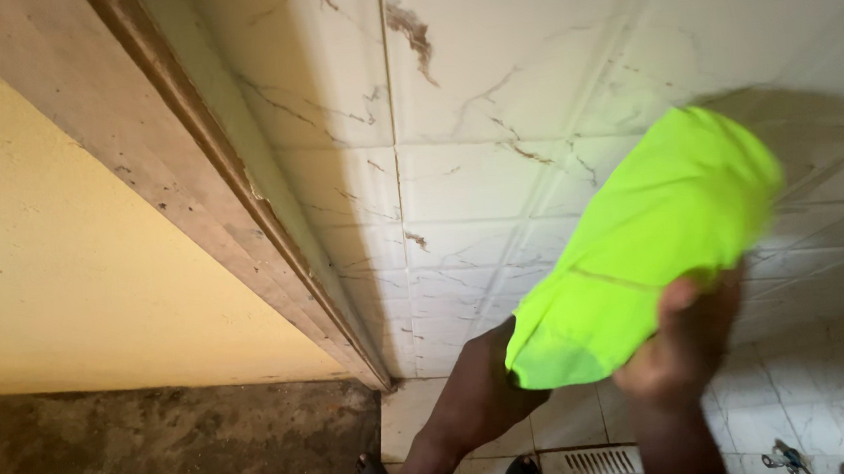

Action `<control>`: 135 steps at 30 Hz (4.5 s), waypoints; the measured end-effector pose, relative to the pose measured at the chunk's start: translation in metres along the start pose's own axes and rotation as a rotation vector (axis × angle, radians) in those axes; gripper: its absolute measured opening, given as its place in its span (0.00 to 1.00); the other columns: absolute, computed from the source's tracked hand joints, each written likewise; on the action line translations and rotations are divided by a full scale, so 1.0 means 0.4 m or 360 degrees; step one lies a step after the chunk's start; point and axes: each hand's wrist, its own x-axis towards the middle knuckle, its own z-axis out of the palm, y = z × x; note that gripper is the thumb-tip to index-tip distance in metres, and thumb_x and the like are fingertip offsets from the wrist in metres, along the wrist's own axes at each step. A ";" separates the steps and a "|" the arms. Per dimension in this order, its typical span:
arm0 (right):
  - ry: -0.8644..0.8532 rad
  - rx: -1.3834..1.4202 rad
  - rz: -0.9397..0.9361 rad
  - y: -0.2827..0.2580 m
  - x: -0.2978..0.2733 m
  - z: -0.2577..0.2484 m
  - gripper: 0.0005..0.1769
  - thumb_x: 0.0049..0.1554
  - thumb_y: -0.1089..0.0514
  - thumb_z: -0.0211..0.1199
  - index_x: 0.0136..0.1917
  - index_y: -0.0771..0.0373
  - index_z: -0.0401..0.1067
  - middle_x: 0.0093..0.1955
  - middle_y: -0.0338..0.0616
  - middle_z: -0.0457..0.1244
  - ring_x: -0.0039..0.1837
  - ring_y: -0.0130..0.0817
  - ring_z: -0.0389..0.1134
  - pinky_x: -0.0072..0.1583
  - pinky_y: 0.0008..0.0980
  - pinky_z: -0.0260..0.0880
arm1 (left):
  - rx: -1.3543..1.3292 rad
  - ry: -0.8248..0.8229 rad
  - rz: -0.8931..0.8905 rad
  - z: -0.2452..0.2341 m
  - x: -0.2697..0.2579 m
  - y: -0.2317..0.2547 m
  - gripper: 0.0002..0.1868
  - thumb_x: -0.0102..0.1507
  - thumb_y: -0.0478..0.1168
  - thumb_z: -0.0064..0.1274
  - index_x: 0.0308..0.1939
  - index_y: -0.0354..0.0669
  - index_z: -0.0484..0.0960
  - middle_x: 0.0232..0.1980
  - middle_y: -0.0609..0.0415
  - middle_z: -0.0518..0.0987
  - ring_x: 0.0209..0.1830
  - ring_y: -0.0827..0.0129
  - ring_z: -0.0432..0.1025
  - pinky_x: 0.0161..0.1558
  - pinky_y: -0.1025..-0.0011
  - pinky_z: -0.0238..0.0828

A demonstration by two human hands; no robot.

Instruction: The person wipes a tiled wall with a green cloth. They repeatedly rub the same area of the wall, focusing on the upper section near the ceiling.

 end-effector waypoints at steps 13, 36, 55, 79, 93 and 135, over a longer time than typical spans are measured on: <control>0.0736 0.0873 0.0599 -0.071 0.087 -0.054 0.36 0.69 0.37 0.47 0.71 0.72 0.64 0.63 0.56 0.66 0.61 0.51 0.69 0.70 0.53 0.71 | -0.0018 0.0536 0.0182 -0.081 -0.001 -0.005 0.15 0.66 0.37 0.44 0.53 0.35 0.79 0.57 0.46 0.79 0.53 0.67 0.78 0.53 0.66 0.79; 0.0205 -0.1394 -0.0682 0.055 0.146 0.011 0.17 0.59 0.78 0.71 0.56 0.62 0.76 0.55 0.43 0.67 0.58 0.31 0.68 0.59 0.33 0.76 | -0.1761 0.0654 -0.0409 0.000 0.024 0.125 0.24 0.64 0.38 0.36 0.62 0.36 0.75 0.53 0.49 0.78 0.52 0.67 0.70 0.54 0.67 0.67; -0.0106 -0.1299 -0.0395 0.183 0.032 0.008 0.15 0.53 0.72 0.74 0.51 0.58 0.79 0.48 0.40 0.68 0.47 0.30 0.68 0.47 0.28 0.71 | -0.1562 0.0888 -0.0473 -0.003 0.023 0.086 0.27 0.62 0.33 0.35 0.64 0.39 0.75 0.54 0.52 0.79 0.53 0.68 0.71 0.55 0.67 0.67; -0.0047 -0.1322 -0.0494 0.120 0.071 -0.052 0.14 0.57 0.75 0.69 0.53 0.62 0.75 0.54 0.43 0.64 0.57 0.32 0.69 0.56 0.31 0.74 | -0.1240 0.0723 -0.0506 0.000 0.014 0.131 0.24 0.61 0.30 0.39 0.61 0.35 0.77 0.54 0.49 0.81 0.57 0.64 0.72 0.62 0.64 0.65; -0.0044 -0.1382 -0.0666 0.113 0.117 -0.035 0.15 0.57 0.75 0.72 0.53 0.63 0.75 0.55 0.46 0.64 0.59 0.34 0.68 0.56 0.29 0.75 | -0.1241 0.0755 -0.0481 0.043 0.020 0.107 0.19 0.63 0.29 0.42 0.58 0.36 0.77 0.52 0.51 0.80 0.55 0.68 0.70 0.61 0.68 0.63; 0.0848 -0.1207 -0.0047 0.150 0.061 -0.271 0.11 0.59 0.74 0.63 0.53 0.64 0.71 0.54 0.41 0.64 0.41 0.27 0.63 0.38 0.28 0.64 | -0.1028 0.0519 -0.0467 0.202 0.122 0.111 0.18 0.64 0.29 0.46 0.58 0.34 0.77 0.47 0.51 0.79 0.47 0.68 0.70 0.51 0.70 0.67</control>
